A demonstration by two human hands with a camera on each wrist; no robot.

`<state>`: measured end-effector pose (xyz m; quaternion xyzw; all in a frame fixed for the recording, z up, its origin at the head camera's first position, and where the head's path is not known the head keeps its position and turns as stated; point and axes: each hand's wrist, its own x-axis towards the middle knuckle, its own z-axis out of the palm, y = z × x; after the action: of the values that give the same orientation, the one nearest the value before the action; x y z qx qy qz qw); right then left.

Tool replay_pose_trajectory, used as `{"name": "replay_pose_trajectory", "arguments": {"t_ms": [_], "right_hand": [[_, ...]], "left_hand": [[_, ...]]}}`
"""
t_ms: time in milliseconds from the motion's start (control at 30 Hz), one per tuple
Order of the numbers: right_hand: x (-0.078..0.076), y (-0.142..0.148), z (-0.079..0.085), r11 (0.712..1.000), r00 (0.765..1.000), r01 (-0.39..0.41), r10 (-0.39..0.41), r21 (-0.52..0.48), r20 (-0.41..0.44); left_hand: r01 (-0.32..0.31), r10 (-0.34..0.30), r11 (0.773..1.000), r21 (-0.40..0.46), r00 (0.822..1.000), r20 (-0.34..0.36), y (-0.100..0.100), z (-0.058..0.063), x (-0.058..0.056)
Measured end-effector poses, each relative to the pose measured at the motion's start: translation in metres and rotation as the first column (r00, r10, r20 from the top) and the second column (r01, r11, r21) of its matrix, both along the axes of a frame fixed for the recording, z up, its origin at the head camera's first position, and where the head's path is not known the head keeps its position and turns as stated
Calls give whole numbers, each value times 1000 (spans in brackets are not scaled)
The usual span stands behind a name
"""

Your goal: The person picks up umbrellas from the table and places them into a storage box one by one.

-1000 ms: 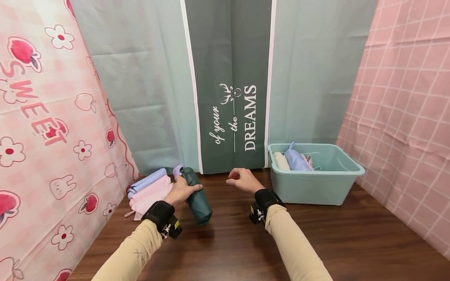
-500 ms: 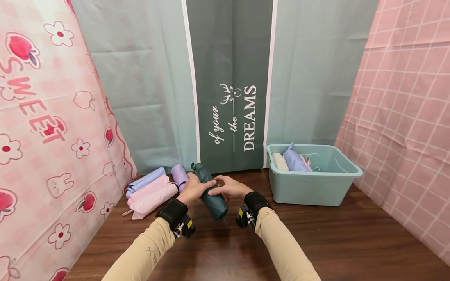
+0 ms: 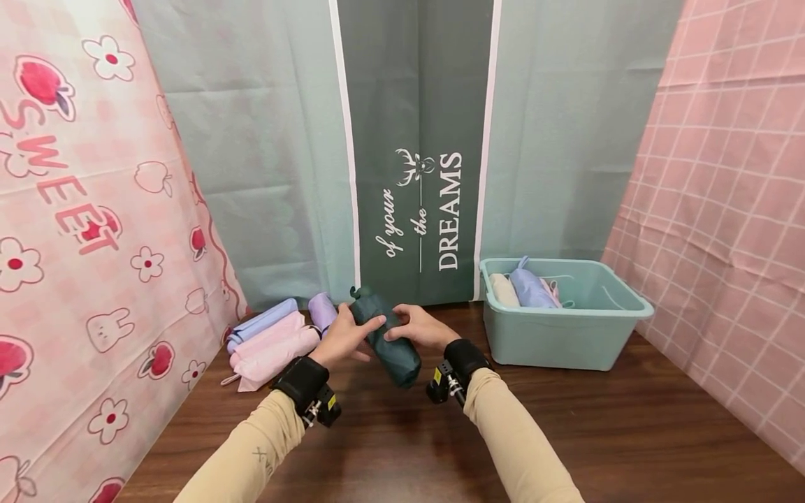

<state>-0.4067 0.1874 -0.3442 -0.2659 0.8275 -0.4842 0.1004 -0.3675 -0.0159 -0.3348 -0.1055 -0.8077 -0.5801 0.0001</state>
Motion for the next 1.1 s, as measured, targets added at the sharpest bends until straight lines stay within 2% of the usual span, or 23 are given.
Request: {"name": "replay_pose_trajectory", "arguments": {"t_ms": [200,267,433,633,767,1000,1100], "right_hand": [[0,10,2,999,999,53,-52,12,-13],[-1,13,2,998,997,70,-70,10,-14],[-2,19,5,997,997,79,-79,8,-10],[-2,29,11,994,995,86,-82,71,-57],[-4,37,13,986,993,99,-89,131,-79],[-6,49,18,943,978,164,-117,289,-174],[-5,55,20,922,975,178,-118,344,-188]], "left_hand": [[-39,33,992,-119,998,-53,-12,-1,-1],[-50,42,990,-134,997,-66,-16,-3,-1],[-72,46,970,-233,992,-114,-26,-4,-2],[-124,47,914,-386,978,-202,-37,-1,-1],[-134,28,879,-457,972,-232,-43,2,-1],[-162,27,803,-574,971,-236,-52,-1,-2],[-155,14,772,-616,974,-227,-56,-4,-2]]}}
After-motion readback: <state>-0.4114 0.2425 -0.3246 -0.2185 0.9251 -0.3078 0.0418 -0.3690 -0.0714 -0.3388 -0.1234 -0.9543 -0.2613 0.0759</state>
